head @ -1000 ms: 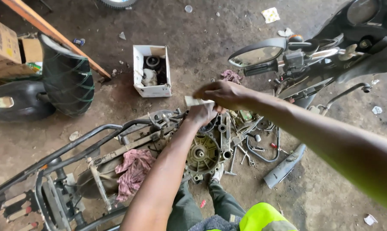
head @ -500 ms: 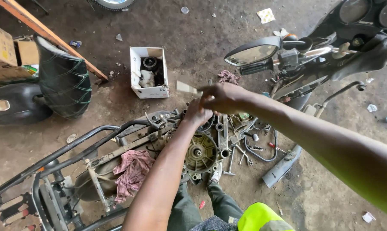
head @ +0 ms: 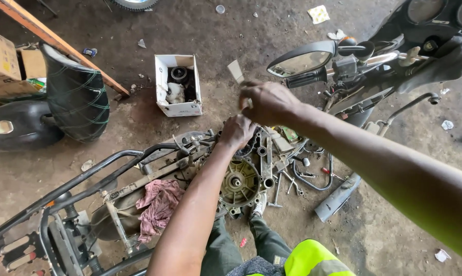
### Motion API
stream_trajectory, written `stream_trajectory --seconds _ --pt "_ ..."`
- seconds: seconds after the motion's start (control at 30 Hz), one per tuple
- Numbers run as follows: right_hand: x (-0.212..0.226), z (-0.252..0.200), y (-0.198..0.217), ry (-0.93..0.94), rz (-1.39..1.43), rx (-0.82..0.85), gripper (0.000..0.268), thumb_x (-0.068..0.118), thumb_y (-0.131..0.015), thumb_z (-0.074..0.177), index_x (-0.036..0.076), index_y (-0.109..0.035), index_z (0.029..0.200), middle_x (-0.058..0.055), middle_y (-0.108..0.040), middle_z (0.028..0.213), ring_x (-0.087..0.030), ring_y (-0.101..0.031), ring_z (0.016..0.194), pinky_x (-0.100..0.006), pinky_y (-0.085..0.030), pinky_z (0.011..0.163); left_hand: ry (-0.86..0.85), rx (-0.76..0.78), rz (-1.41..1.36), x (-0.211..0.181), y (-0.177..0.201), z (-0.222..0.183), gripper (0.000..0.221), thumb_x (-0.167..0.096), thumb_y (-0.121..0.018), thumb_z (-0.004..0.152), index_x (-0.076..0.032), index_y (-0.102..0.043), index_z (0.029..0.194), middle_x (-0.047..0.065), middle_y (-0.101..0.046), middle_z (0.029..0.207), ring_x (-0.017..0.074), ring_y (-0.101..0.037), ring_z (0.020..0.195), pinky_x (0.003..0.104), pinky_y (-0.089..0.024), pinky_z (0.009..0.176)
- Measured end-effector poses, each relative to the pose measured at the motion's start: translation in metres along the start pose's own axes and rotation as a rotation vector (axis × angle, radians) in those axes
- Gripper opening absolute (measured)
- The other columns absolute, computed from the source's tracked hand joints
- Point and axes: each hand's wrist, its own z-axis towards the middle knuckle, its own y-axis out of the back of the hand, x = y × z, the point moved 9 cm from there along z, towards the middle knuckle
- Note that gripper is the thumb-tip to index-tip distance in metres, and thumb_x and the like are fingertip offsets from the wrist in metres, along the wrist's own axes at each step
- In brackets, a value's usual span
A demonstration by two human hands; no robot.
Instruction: A person uses a metal tool to disassemble and manipulate internal engine components of a motorcycle.
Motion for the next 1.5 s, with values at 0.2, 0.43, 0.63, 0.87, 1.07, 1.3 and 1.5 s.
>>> stream_trajectory --seconds 0.2,0.43,0.63,0.87,1.07,1.3,1.5 --pt "-0.002 -0.041 -0.07 0.088 0.094 0.636 0.032 0.03 -0.055 0.095 0.007 -0.075 0.107 -0.02 -0.074 0.103 -0.04 -0.072 0.101 -0.053 -0.058 0.09 -0.033 -0.02 -0.018 -0.024 0.034 -0.014 0.039 -0.04 -0.05 0.102 -0.009 -0.069 0.087 0.02 -0.072 0.082 0.0442 -0.072 0.084 0.058 -0.059 0.072" --pt "-0.002 -0.008 0.03 0.053 0.071 0.141 0.026 0.024 -0.052 0.092 0.007 -0.071 0.1 -0.017 -0.074 0.102 -0.04 -0.072 0.101 -0.055 -0.058 0.086 -0.079 0.042 0.008 -0.053 0.05 -0.016 0.034 -0.042 -0.049 0.101 -0.015 -0.066 0.089 0.013 -0.073 0.084 0.0392 -0.073 0.086 0.053 -0.06 0.074" --pt "0.004 -0.047 -0.04 -0.091 0.213 0.732 0.028 0.03 -0.056 0.097 0.011 -0.077 0.101 -0.017 -0.075 0.096 -0.029 -0.076 0.082 -0.038 -0.067 0.071 -0.08 0.068 -0.014 -0.049 0.042 -0.014 0.03 -0.038 -0.05 0.104 -0.016 -0.069 0.11 0.015 -0.075 0.098 0.0396 -0.072 0.096 0.055 -0.059 0.082" --pt "-0.027 -0.024 0.01 -0.159 0.008 0.082 0.05 0.039 -0.062 0.092 0.014 -0.057 0.135 -0.026 -0.073 0.095 -0.045 -0.073 0.093 -0.062 -0.059 0.08 0.048 0.042 -0.062 -0.019 0.026 -0.008 0.039 -0.045 -0.045 0.106 -0.016 -0.07 0.103 0.012 -0.074 0.094 0.038 -0.072 0.096 0.053 -0.06 0.08" --pt "0.004 -0.026 -0.028 0.206 0.217 -0.17 0.087 0.02 -0.075 0.085 0.01 -0.023 0.154 -0.015 -0.069 0.128 -0.045 -0.058 0.124 -0.071 -0.039 0.105 0.172 0.127 -0.048 -0.018 0.025 -0.022 0.035 -0.043 -0.05 0.098 -0.017 -0.073 0.093 0.011 -0.075 0.091 0.0401 -0.072 0.093 0.054 -0.059 0.083" --pt "-0.019 -0.022 -0.059 0.027 -0.283 0.0 0.025 0.011 -0.058 0.093 0.023 -0.067 0.113 -0.01 -0.075 0.098 -0.031 -0.072 0.103 -0.052 -0.043 0.099 0.244 0.108 0.034 -0.026 0.036 -0.01 0.035 -0.043 -0.057 0.093 -0.011 -0.069 0.09 0.015 -0.072 0.097 0.0385 -0.073 0.096 0.052 -0.06 0.086" --pt "-0.032 -0.032 -0.059 0.099 -0.406 -0.099 0.027 0.017 -0.059 0.079 0.028 -0.074 0.099 0.004 -0.077 0.092 -0.023 -0.072 0.099 -0.044 -0.044 0.091 0.179 0.176 -0.008 0.015 -0.006 0.019 0.051 -0.05 -0.042 0.098 -0.015 -0.079 0.092 0.012 -0.072 0.097 0.042 -0.073 0.094 0.05 -0.061 0.085"
